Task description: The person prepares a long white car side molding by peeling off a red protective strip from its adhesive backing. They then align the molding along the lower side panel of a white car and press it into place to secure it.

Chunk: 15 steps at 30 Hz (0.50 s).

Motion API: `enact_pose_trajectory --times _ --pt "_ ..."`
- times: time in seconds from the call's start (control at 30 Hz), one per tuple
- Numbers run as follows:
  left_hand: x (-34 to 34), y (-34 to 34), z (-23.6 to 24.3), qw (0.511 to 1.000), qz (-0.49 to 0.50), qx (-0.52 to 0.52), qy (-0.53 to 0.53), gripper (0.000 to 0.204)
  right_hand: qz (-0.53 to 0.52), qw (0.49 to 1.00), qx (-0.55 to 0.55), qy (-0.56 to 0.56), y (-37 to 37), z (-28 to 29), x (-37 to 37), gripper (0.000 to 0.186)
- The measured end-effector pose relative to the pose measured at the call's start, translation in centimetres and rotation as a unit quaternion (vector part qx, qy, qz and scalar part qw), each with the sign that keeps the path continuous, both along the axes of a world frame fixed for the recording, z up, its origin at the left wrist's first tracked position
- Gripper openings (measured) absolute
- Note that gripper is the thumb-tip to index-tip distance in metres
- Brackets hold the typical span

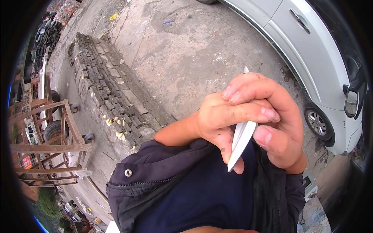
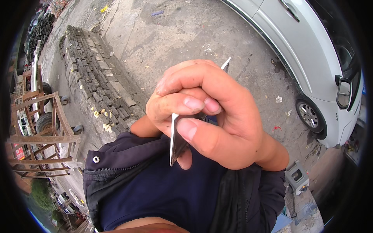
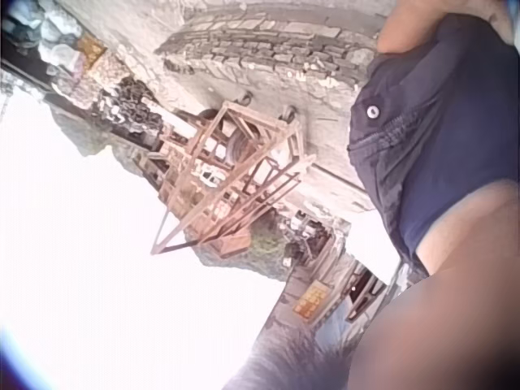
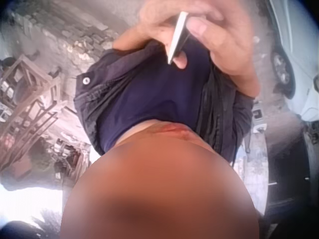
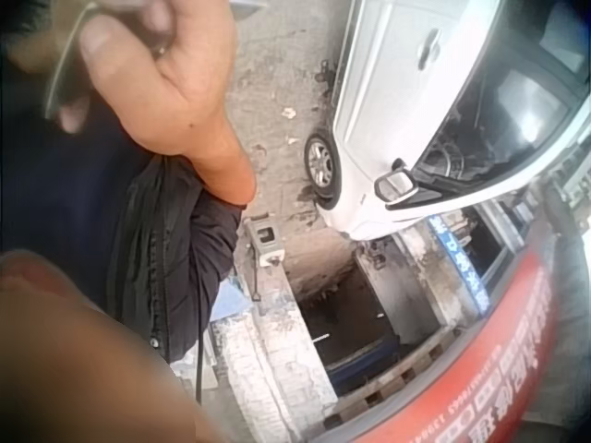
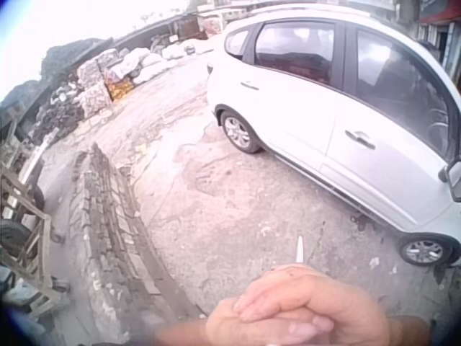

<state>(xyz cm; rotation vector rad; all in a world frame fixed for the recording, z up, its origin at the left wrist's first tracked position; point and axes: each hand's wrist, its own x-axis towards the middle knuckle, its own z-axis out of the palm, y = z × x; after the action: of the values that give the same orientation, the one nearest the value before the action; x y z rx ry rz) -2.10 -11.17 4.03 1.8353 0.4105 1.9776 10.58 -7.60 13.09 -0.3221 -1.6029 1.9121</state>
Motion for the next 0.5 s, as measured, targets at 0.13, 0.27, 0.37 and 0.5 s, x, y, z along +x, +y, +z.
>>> enact_pose_trajectory --times 0.13,0.27,0.37,0.5 --pt "-0.16 0.12 0.08 1.000 -0.002 0.002 0.005 0.095 0.000 0.999 0.035 0.021 0.31 -0.39 -0.07 0.049" --pt "-0.08 0.11 0.20 1.000 -0.011 -0.006 -0.009 0.095 -0.002 1.000 0.017 0.007 0.23 -0.21 -0.01 0.049" --pt "0.13 -0.07 0.30 1.000 -0.012 -0.017 -0.019 0.094 0.004 1.000 0.003 -0.005 0.22 0.16 0.04 0.049" --pt "-0.39 0.48 0.86 1.000 -0.006 0.013 -0.001 0.092 0.006 1.000 -0.006 -0.019 0.30 0.36 -0.08 0.049"
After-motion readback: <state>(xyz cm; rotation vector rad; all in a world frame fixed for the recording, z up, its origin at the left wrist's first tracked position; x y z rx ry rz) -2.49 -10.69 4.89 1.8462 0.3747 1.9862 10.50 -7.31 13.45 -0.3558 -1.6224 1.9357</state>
